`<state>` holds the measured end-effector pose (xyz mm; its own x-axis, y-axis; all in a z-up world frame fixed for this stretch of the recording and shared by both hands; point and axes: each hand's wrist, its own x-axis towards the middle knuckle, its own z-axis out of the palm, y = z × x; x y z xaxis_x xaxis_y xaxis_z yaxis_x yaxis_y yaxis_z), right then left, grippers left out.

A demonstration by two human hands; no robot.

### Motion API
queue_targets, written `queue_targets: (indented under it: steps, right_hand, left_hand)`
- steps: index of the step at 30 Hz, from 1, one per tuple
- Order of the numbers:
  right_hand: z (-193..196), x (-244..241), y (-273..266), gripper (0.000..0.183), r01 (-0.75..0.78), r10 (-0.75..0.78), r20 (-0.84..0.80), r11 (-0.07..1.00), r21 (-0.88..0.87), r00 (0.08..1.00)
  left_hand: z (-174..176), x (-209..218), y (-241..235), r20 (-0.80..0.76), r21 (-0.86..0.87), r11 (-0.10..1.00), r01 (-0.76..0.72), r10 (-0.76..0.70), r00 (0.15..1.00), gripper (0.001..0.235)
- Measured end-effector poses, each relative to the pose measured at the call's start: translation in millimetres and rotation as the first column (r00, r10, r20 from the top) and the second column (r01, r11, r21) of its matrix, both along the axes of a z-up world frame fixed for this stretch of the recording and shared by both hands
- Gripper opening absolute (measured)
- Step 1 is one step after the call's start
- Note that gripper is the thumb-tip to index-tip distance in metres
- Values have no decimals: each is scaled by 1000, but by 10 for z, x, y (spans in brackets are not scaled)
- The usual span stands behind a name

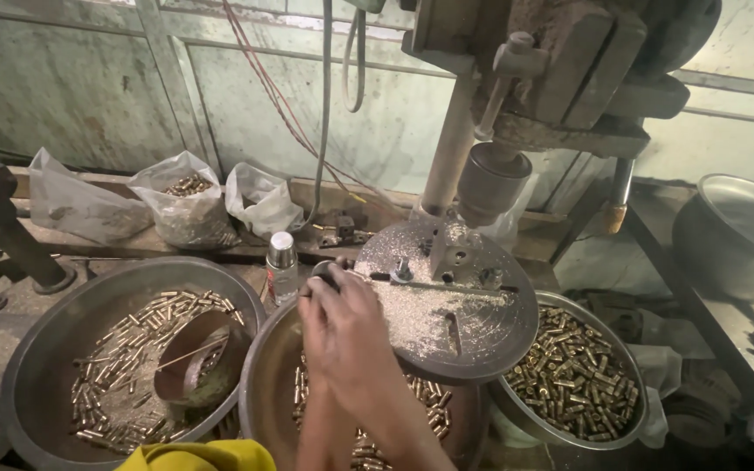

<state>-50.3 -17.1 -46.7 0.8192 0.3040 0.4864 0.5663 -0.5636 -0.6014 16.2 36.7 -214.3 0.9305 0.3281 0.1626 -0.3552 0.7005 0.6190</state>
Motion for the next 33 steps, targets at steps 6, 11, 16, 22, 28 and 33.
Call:
queue_targets:
  steps: [6, 11, 16, 22, 28, 33]
  right_hand:
    - [-125, -179, 26, 39, -86, 83, 90, 996, 22, 992]
    - [-204, 63, -22, 39, 124, -109, 147, 987, -99, 983]
    - [-167, 57, -35, 41, 171, -138, 200, 972, -160, 970]
    - [-382, -365, 42, 47, 6, 38, 253, 985, -170, 967]
    - [-1000, -584, -53, 21, -122, 108, 126, 987, 105, 986]
    - [-1702, -572, -334, 23, -167, 162, 128, 986, 25, 978]
  left_hand:
    - [12, -827, 12, -264, 61, 990, 130, -109, 958, 43]
    - [264, -129, 71, 140, -405, 846, 347, -318, 938, 36]
    - [562, -278, 34, -142, -412, 906, 100, -172, 975, 29]
    - [808, -1203, -62, 293, -580, 669, 466, -363, 885, 49]
    - [868, -1343, -218, 173, -193, -928, 320, 289, 942, 49]
    - [294, -1071, -448, -228, 463, -672, 578, 540, 810, 36]
